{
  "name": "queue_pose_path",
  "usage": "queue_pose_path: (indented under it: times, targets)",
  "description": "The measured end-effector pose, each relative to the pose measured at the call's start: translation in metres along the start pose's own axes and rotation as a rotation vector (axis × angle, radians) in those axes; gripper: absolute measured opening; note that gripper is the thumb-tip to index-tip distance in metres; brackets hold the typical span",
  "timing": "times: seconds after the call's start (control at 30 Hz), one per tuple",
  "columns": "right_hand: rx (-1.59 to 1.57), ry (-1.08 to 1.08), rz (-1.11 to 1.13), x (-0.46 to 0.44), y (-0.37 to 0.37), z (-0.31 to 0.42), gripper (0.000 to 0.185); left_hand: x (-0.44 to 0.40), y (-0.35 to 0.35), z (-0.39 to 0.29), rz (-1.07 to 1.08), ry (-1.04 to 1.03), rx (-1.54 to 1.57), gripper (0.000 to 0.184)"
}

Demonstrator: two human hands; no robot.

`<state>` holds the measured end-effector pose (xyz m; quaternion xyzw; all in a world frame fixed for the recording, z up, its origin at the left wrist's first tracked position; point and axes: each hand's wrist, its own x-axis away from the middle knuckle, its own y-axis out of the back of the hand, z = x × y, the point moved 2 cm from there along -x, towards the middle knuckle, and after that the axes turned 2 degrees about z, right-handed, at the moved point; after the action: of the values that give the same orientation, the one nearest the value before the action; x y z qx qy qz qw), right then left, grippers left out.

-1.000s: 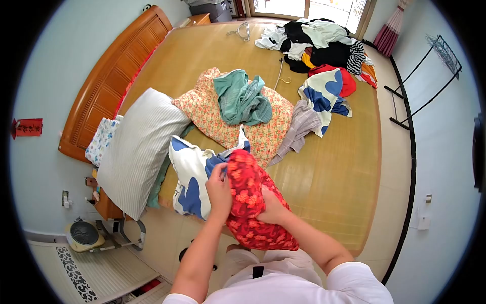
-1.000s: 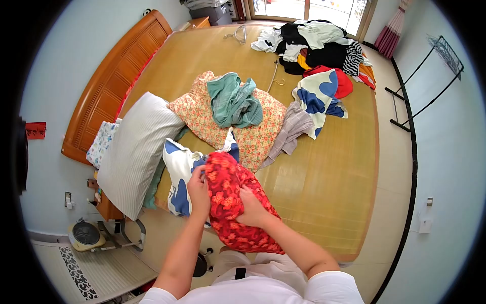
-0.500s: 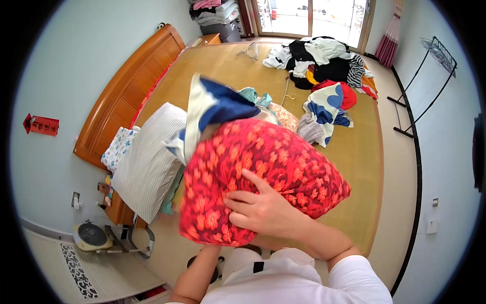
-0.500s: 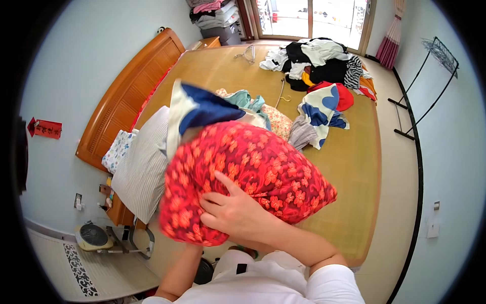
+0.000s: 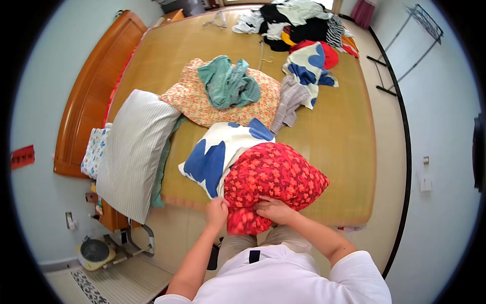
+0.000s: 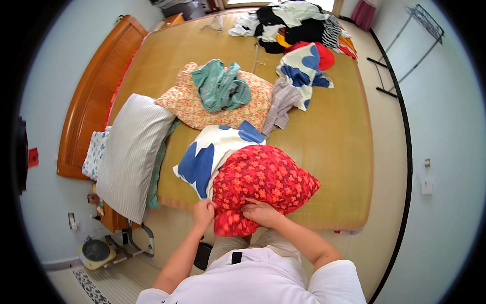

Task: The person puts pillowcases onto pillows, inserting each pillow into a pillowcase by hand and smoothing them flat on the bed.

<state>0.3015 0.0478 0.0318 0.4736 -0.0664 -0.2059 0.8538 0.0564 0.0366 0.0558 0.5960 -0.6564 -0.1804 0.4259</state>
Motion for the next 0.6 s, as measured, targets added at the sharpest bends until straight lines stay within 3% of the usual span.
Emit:
queue_pose_path:
  times: [0.1, 0.23, 0.27, 0.3, 0.33, 0.37, 0.43, 0.5, 0.53, 0.6]
  targets:
    - [0.015, -0.098, -0.013, 0.017, -0.017, 0.011, 0.019, -0.050, 0.006, -0.029, -0.208, -0.303, 0.098, 0.017]
    - [-0.053, -0.222, -0.050, 0.043, -0.022, 0.032, 0.019, -0.095, -0.023, -0.039, -0.031, -0.360, 0.027, 0.021]
    - [-0.298, -0.362, 0.187, 0.047, -0.024, 0.029, 0.019, -0.097, -0.031, -0.040, -0.032, -0.297, -0.080, 0.025]
    - [-0.304, -0.375, 0.183, 0.047, -0.009, 0.030, 0.019, -0.099, -0.038, -0.043, -0.037, -0.235, -0.188, 0.032]
    - [-0.295, -0.436, -0.074, 0.048, 0.011, 0.029, 0.018, -0.099, -0.042, -0.048, 0.017, -0.168, -0.243, 0.046]
    - [-0.282, -0.493, -0.330, 0.049, 0.028, 0.026, 0.017, -0.099, -0.046, -0.048, 0.030, -0.169, -0.245, 0.046]
    - [-0.096, -0.475, -0.590, 0.044, 0.056, 0.011, 0.020, -0.100, -0.048, -0.043, 0.004, -0.165, -0.347, 0.050]
    - [-0.068, -0.524, -0.573, 0.032, 0.067, -0.008, 0.043, -0.105, -0.048, -0.025, -0.073, -0.214, -0.438, 0.060]
    - [-0.073, -0.526, -0.579, 0.022, 0.069, -0.014, 0.043, -0.108, -0.048, -0.015, -0.100, -0.229, -0.483, 0.062]
    - [-0.100, -0.665, -0.470, 0.004, 0.068, -0.024, 0.072, -0.111, -0.046, -0.009, -0.124, -0.246, -0.538, 0.065]
